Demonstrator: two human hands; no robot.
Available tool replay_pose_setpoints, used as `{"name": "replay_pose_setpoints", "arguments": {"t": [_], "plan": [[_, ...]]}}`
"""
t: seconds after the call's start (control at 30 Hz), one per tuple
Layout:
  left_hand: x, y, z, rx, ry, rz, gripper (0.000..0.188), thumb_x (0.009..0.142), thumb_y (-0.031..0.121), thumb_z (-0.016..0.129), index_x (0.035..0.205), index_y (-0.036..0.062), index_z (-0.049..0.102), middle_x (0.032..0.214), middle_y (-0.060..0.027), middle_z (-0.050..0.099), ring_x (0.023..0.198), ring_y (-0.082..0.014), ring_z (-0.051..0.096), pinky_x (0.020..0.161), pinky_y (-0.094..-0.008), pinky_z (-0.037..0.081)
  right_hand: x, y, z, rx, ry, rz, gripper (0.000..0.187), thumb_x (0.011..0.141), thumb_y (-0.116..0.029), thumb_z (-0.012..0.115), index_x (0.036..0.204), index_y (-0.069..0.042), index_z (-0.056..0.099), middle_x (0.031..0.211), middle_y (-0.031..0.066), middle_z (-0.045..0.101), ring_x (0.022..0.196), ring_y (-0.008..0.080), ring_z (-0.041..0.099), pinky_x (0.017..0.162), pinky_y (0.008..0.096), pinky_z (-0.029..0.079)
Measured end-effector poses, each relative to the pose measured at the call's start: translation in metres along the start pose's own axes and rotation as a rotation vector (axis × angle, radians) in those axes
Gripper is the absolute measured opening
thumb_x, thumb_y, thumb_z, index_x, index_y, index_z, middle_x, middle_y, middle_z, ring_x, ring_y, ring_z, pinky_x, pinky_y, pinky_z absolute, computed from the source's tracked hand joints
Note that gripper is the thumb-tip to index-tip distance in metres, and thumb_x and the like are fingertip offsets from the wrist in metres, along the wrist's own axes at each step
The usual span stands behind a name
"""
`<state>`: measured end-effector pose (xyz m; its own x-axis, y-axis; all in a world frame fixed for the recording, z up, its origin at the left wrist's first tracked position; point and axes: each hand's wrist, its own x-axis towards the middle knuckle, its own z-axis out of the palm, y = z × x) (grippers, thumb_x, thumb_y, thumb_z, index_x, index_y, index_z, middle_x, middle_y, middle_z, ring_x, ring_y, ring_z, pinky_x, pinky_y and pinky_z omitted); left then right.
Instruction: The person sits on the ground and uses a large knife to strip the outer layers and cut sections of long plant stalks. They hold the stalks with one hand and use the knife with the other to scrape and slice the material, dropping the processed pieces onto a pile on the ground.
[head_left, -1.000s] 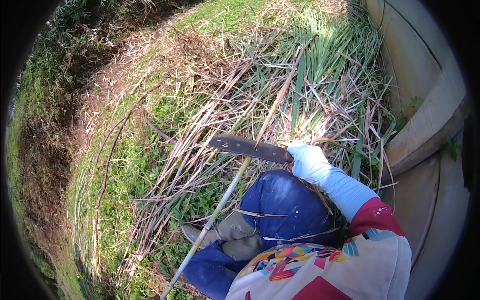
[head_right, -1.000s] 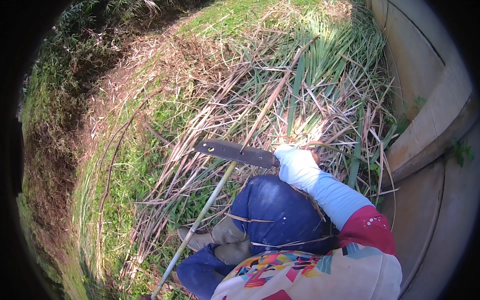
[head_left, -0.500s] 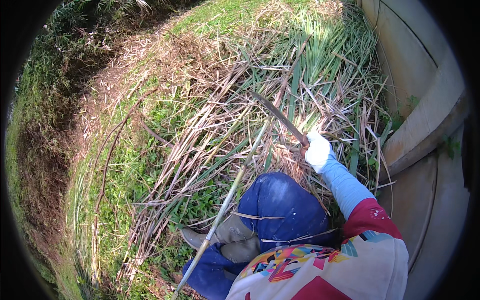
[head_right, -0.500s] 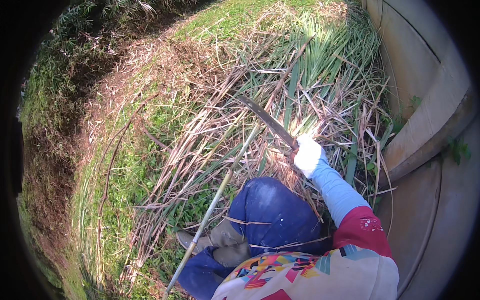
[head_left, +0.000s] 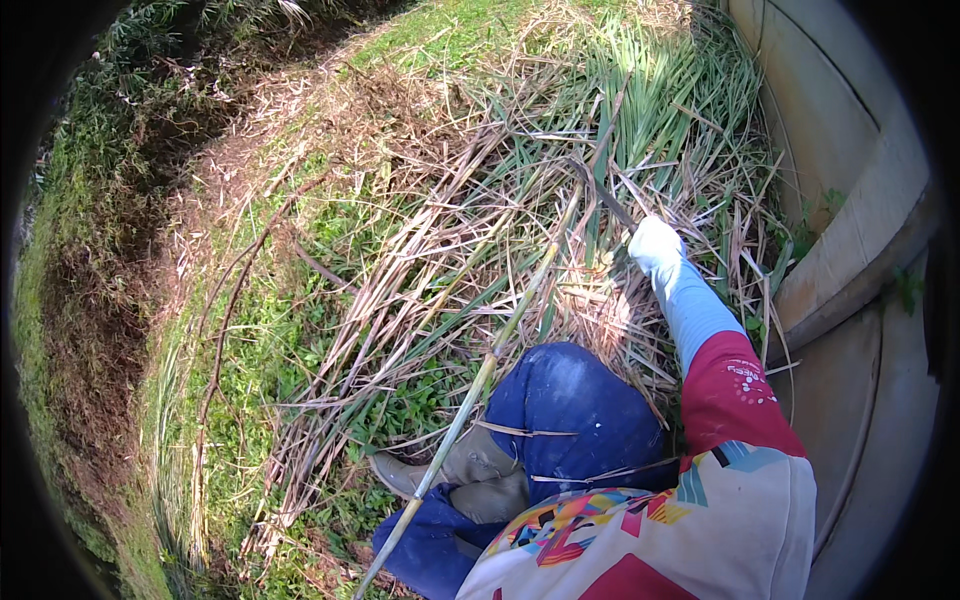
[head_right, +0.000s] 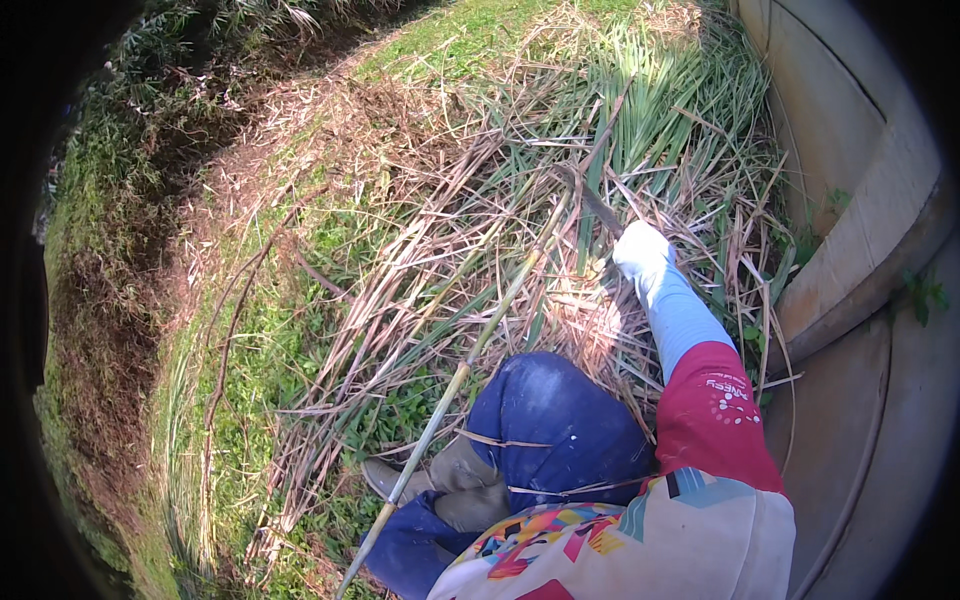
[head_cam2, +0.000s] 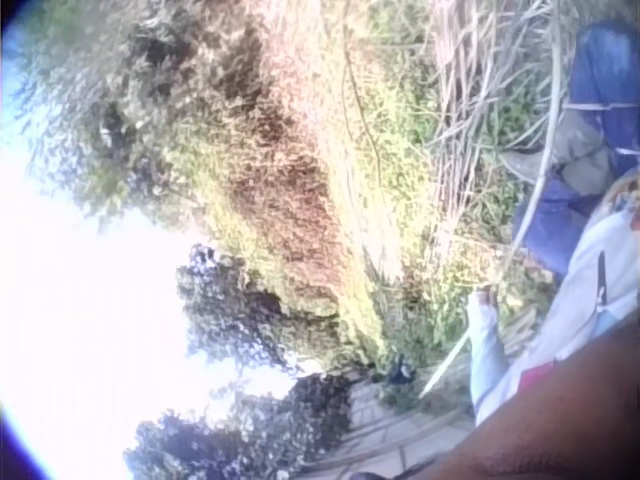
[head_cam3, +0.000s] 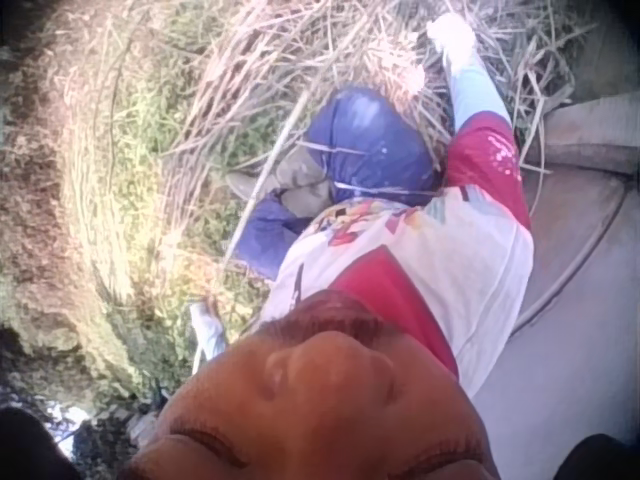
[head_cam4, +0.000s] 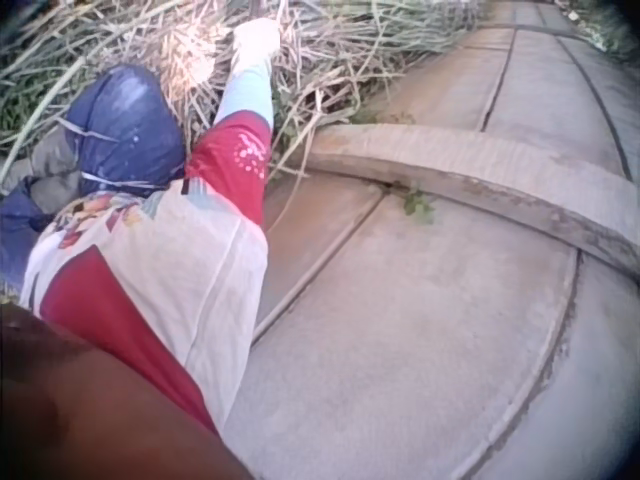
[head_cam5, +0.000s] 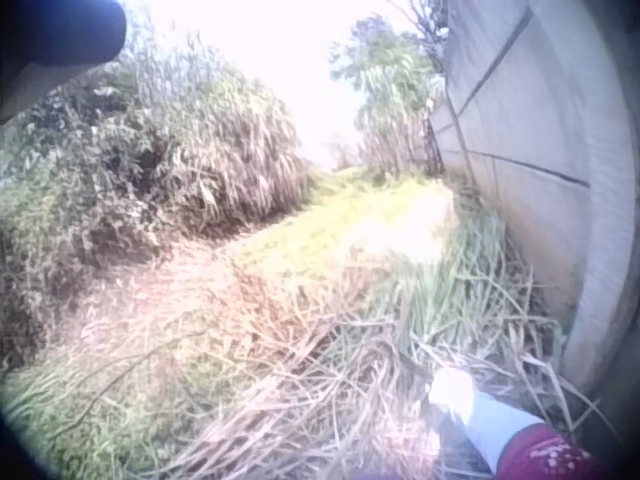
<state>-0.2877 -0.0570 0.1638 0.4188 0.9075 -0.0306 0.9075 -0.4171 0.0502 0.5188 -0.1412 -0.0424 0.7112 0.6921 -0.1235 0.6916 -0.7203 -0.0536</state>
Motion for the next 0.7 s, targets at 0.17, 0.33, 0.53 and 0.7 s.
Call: {"name": "replay_pose_setpoints", "arguments": {"t": [0.17, 0.33, 0.53, 0.7], "plan": [[-0.006, 0.01, -0.002, 0.001, -0.027, -0.011, 0.042, 0.091, 0.022, 0.073, 0.125, 0.0031, 0.059, 0.106, -0.0213, 0.067, 0.091, -0.0335, 0.067, 0.077, -0.0436, 0.053, -0.039, -0.034, 0.025, 0.392, 0.159, 0.163, 0.019, 0.088, -0.019, 0.064, 0.098, -0.004, 0.071, 0.094, 0.0212, 0.074, 0.09, 0.0388, 0.072, 0.078, 0.0438, 0.057], [0.014, 0.027, 0.019, -0.119, -0.048, 0.063, 0.051, 0.09, 0.026, 0.076, 0.132, 0.0032, 0.057, 0.111, -0.0213, 0.067, 0.094, -0.0319, 0.068, 0.08, -0.0423, 0.053, -0.091, -0.083, 0.033, 0.335, 0.093, 0.071, 0.017, 0.085, -0.014, 0.061, 0.099, -0.008, 0.069, 0.095, 0.0204, 0.071, 0.09, 0.0402, 0.069, 0.078, 0.0424, 0.055], [0.134, 0.135, 0.113, -0.545, -0.142, 0.393, 0.08, 0.088, 0.034, 0.08, 0.152, 0.0036, 0.043, 0.122, -0.0206, 0.066, 0.102, -0.0259, 0.067, 0.09, -0.0388, 0.052, -0.103, -0.086, 0.022, 0.439, 0.06, 0.13, 0.021, 0.085, -0.015, 0.062, 0.104, -0.007, 0.068, 0.099, 0.0216, 0.071, 0.095, 0.0412, 0.069, 0.081, 0.0426, 0.055], [0.194, 0.238, 0.157, -0.542, -0.558, 0.157, 0.039, 0.099, 0.035, 0.066, 0.116, -0.0005, 0.065, 0.087, -0.0145, 0.07, 0.08, -0.0251, 0.067, 0.074, -0.0378, 0.052, -0.126, -0.102, -0.009, 0.334, -0.012, -0.009, 0.019, 0.088, -0.018, 0.065, 0.104, -0.007, 0.067, 0.098, 0.0211, 0.07, 0.094, 0.0412, 0.069, 0.08, 0.0425, 0.055]]}}
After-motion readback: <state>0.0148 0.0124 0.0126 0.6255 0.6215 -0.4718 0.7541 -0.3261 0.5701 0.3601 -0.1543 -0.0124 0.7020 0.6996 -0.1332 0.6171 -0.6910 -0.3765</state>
